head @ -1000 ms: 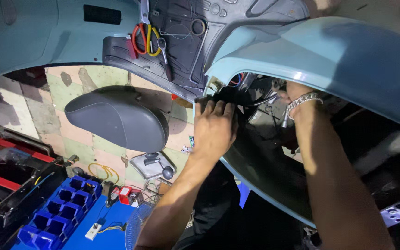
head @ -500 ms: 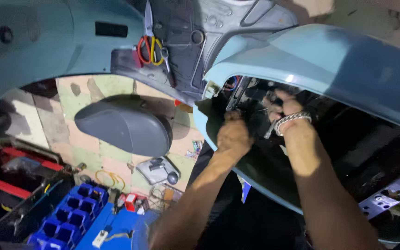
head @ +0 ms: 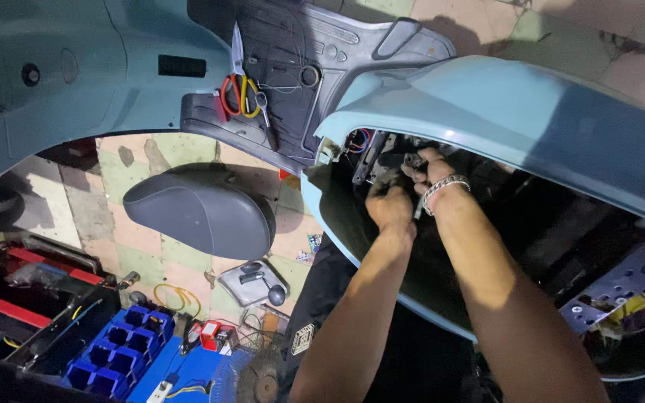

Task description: The person repairs the internal components of a scooter by using a socket wrench to tighten bolts on a battery and manipulating electrical wires and connectors inside the under-seat compartment.

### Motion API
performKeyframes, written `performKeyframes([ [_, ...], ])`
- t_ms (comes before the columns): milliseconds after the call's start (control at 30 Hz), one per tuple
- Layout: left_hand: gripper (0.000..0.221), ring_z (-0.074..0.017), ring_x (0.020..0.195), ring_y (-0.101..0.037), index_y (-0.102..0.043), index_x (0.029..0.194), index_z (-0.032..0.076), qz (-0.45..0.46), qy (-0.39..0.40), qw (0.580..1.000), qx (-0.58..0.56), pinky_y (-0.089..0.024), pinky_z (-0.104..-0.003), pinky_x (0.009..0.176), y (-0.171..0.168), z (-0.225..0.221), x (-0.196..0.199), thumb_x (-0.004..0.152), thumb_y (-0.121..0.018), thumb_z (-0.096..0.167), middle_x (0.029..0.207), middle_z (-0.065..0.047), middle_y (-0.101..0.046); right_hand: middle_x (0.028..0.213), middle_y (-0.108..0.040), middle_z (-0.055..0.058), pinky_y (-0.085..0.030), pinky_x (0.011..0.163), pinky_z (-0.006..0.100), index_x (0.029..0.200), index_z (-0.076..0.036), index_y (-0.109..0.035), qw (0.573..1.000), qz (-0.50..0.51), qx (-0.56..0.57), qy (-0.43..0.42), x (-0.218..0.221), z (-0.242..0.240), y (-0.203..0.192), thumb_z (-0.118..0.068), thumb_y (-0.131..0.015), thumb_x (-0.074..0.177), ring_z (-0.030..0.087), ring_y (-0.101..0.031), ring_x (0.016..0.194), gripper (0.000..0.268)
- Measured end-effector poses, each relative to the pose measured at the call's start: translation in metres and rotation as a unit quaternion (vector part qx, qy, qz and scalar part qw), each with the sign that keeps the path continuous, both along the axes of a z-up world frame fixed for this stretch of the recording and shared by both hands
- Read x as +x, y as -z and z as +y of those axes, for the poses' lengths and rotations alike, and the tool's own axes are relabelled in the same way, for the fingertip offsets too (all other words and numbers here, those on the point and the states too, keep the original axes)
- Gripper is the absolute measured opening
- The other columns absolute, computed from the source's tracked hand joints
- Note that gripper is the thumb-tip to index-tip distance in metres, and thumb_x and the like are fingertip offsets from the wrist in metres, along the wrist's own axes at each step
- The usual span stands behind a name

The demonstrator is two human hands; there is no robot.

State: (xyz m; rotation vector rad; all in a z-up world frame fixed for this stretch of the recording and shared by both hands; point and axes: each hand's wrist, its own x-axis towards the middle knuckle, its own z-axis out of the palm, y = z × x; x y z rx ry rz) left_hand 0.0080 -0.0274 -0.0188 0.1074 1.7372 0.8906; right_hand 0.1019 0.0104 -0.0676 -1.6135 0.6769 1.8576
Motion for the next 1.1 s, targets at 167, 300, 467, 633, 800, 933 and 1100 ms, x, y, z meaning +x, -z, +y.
performKeyframes([
  [167,0.035,-0.0141,0.081,-0.064,-0.061,0.113,0.003,0.085,-0.079,0.993,0.037,-0.053,-0.028,0.070,0.053,-0.032,-0.029,0.081,-0.074,-0.002,0.094,-0.003,-0.069,0.085,-0.070,0.008,-0.021,0.036,0.023,0.104,-0.013,-0.060,0.998,-0.015,-0.038,0.046,0.007,0.004,-0.026,-0.025,-0.060,0.099,0.009,-0.050,0.046,0.013],
  [300,0.032,-0.0215,0.064,-0.049,-0.067,0.113,-0.003,-0.039,-0.068,0.997,0.001,-0.035,-0.035,0.054,0.069,-0.036,-0.037,0.081,-0.068,-0.005,0.081,-0.006,-0.064,0.080,-0.070,0.009,-0.023,0.037,0.020,0.100,-0.010,-0.063,0.997,0.019,-0.007,0.080,0.019,0.030,-0.032,-0.029,-0.066,0.099,0.005,-0.042,0.045,0.019],
  [467,0.025,-0.0292,0.086,-0.074,-0.070,0.108,-0.003,0.223,0.189,0.956,-0.020,-0.055,-0.039,0.081,-0.032,-0.009,-0.022,0.086,-0.073,0.008,0.095,-0.016,-0.076,0.079,-0.063,0.002,-0.026,0.037,0.020,0.102,-0.017,-0.066,0.996,-0.058,-0.060,0.016,0.017,0.051,-0.059,-0.037,-0.062,0.099,0.005,-0.045,0.046,0.021],
  [633,0.038,-0.0450,0.098,-0.068,-0.056,0.117,-0.006,0.257,0.347,0.900,-0.063,-0.053,-0.047,0.087,-0.118,0.014,-0.031,0.082,-0.066,0.007,0.099,-0.026,-0.072,0.076,-0.058,0.005,-0.026,0.035,0.021,0.104,-0.016,-0.058,0.967,-0.093,-0.109,-0.209,0.029,0.038,-0.123,-0.047,-0.054,0.102,0.008,-0.040,0.042,0.031],
  [800,0.049,-0.0467,0.101,-0.067,-0.044,0.141,-0.001,0.204,0.504,0.824,-0.160,-0.050,-0.052,0.090,-0.152,0.028,-0.039,0.101,-0.056,0.025,0.103,-0.028,-0.073,0.074,-0.068,0.012,-0.028,0.029,0.021,0.114,-0.008,-0.055,0.986,-0.014,-0.053,-0.157,0.058,0.011,-0.145,-0.035,-0.041,0.103,0.006,-0.036,0.036,0.033],
  [933,0.067,-0.0394,0.107,-0.067,-0.038,0.146,0.002,0.183,0.725,0.650,-0.133,-0.052,-0.048,0.094,-0.159,0.056,-0.057,0.093,-0.070,0.029,0.112,-0.023,-0.071,0.068,-0.058,0.008,-0.027,0.027,0.021,0.102,-0.008,-0.043,0.985,0.057,0.023,-0.160,0.087,-0.004,-0.143,-0.041,-0.044,0.107,0.007,-0.038,0.036,0.034],
  [1100,0.072,-0.0325,0.106,-0.069,-0.049,0.141,0.006,0.082,0.652,0.751,0.064,-0.054,-0.041,0.093,-0.210,0.075,-0.102,0.085,-0.083,0.036,0.116,-0.020,-0.072,0.060,-0.057,0.009,-0.037,0.026,0.027,0.081,-0.006,-0.051,0.953,0.249,0.170,-0.028,0.076,-0.040,-0.166,-0.039,-0.048,0.109,0.012,-0.042,0.035,0.044],
])
